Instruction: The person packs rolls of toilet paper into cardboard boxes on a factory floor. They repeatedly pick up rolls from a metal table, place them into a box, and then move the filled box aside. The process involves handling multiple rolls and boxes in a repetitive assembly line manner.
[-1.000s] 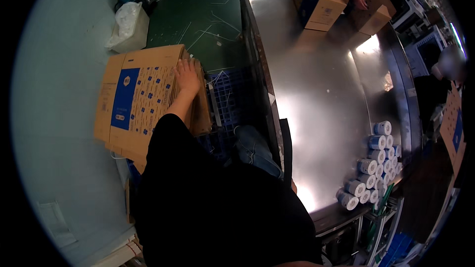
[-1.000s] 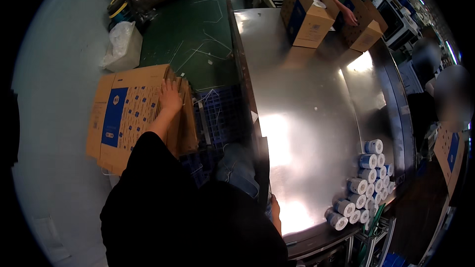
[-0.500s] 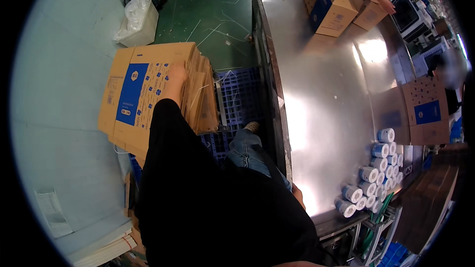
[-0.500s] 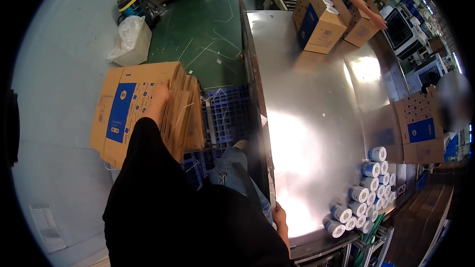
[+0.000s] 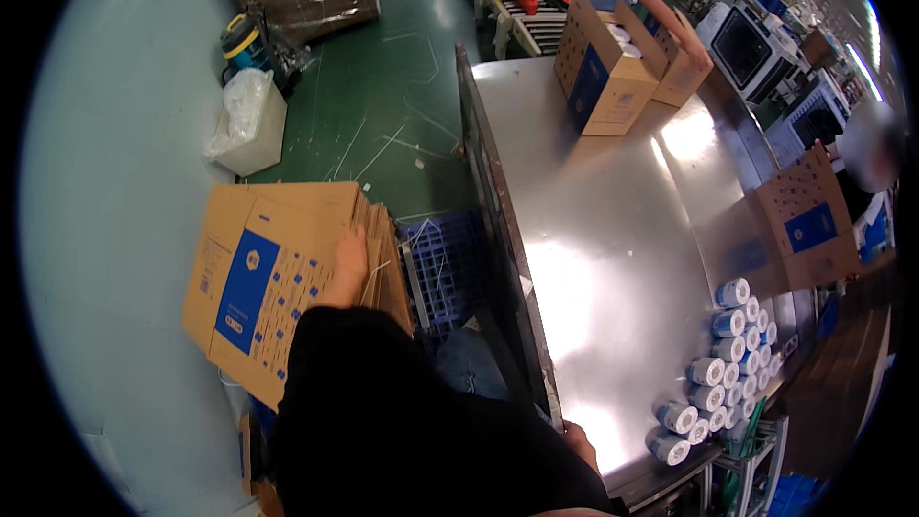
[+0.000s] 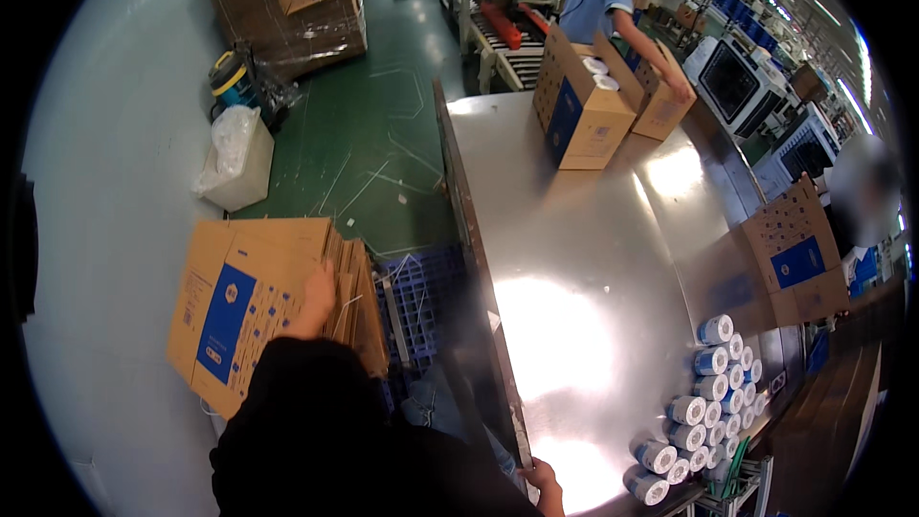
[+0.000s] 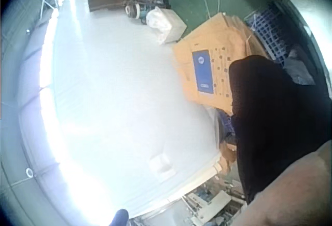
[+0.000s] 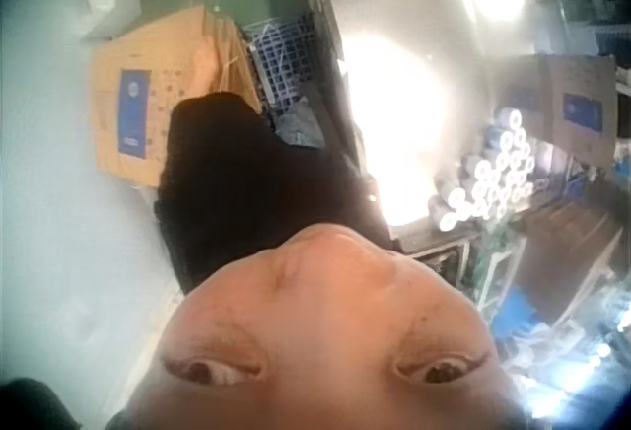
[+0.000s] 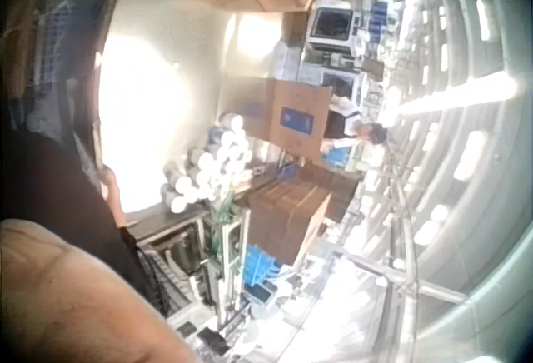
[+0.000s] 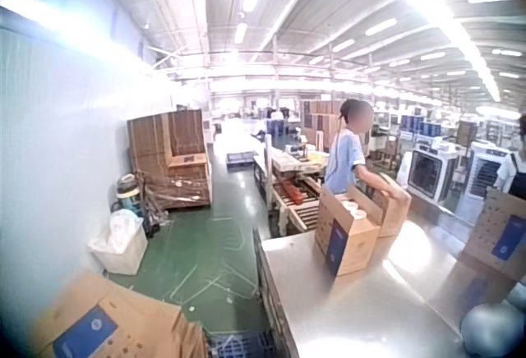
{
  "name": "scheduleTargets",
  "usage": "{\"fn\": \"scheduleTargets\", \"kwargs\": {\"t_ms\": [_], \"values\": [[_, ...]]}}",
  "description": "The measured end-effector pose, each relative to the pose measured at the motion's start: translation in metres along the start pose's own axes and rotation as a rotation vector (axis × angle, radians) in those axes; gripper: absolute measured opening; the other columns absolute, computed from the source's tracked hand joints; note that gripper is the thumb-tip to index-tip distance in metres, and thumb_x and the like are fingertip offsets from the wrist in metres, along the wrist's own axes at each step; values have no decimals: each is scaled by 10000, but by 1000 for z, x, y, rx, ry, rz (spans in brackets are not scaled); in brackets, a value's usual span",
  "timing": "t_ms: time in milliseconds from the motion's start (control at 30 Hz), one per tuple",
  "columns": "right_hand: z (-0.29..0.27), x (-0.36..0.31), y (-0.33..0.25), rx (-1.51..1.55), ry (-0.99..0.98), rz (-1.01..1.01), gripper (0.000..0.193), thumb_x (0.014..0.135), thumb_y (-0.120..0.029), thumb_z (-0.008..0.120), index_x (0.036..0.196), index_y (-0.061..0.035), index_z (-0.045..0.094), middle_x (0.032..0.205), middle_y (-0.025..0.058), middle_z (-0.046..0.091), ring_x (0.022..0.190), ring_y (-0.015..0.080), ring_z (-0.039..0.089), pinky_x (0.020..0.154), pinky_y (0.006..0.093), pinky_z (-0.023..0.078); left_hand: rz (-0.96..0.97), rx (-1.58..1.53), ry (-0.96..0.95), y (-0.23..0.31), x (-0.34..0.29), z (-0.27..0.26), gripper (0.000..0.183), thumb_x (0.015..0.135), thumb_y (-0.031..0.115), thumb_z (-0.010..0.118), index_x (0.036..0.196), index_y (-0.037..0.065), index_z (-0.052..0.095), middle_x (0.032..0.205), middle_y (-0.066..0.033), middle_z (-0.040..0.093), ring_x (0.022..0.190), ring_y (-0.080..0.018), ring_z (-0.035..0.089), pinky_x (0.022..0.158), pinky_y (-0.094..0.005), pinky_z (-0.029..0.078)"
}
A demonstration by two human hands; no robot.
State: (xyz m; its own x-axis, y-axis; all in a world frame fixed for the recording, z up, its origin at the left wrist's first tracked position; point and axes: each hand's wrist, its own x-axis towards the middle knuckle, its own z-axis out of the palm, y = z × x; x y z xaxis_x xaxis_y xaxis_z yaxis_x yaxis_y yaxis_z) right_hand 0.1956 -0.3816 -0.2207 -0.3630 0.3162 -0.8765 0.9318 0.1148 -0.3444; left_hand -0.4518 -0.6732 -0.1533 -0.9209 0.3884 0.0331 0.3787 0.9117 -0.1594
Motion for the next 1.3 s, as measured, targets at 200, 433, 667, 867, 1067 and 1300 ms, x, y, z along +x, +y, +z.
{"fn": "scheduleTargets", "kwargs": {"t_ms": [200, 433, 667, 867, 1067, 1300], "values": [[4, 0, -27, -21, 307, -203, 529, 818, -412, 676, 1143, 3, 635, 1093, 182, 669, 1046, 309, 633, 909, 378, 484, 206, -141, 203, 28, -59, -114, 387, 844, 17, 508, 1226, 63, 467, 946, -185, 596, 846, -392, 624, 711, -485, 507], [-81, -52, -133, 277, 690, -603, 491, 844, -267, 684, 1228, 17, 568, 1155, 195, 639, 977, 284, 669, 815, 347, 531, 658, -614, 525, 177, -135, -335, 368, 814, -5, 482, 1181, 10, 504, 930, -174, 590, 805, -373, 601, 681, -464, 505], [-153, -197, -169, 68, 1050, -918, 943, 713, -127, 780, 1472, -84, 222, 1503, 196, 264, 1337, 373, 355, 1066, 447, 360, 1604, -533, 406, 257, -275, -383, 334, 799, 73, 569, 1130, 29, 563, 816, -63, 540, 687, -207, 573, 523, -304, 497], [-191, -265, -90, -179, 1465, -770, 1086, 593, -188, 850, 1484, -149, 231, 1549, 213, 86, 1432, 426, 59, 1112, 611, 146, 2201, -530, 525, 280, -319, -415, 322, 749, 113, 635, 1064, 137, 576, 712, 31, 458, 583, -104, 473, 440, -212, 410], [-199, -332, -16, -333, 1752, -491, 1002, 573, -204, 867, 1435, -219, 355, 1560, 152, 116, 1443, 381, 86, 1116, 618, 113, 2622, -605, 282, 300, -324, -444, 236, 762, 132, 616, 995, 161, 594, 679, 39, 405, 557, -95, 433, 422, -212, 358], [-185, -372, 0, -332, 1966, -732, 258, 636, -9, 754, 842, -79, 616, 786, 53, 651, 753, 281, 642, 819, 428, 522, 2608, -1051, -291, 325, -253, -502, 174, 770, 192, 691, 943, 200, 680, 603, 28, 431, 545, -98, 484, 424, -262, 365]]}}
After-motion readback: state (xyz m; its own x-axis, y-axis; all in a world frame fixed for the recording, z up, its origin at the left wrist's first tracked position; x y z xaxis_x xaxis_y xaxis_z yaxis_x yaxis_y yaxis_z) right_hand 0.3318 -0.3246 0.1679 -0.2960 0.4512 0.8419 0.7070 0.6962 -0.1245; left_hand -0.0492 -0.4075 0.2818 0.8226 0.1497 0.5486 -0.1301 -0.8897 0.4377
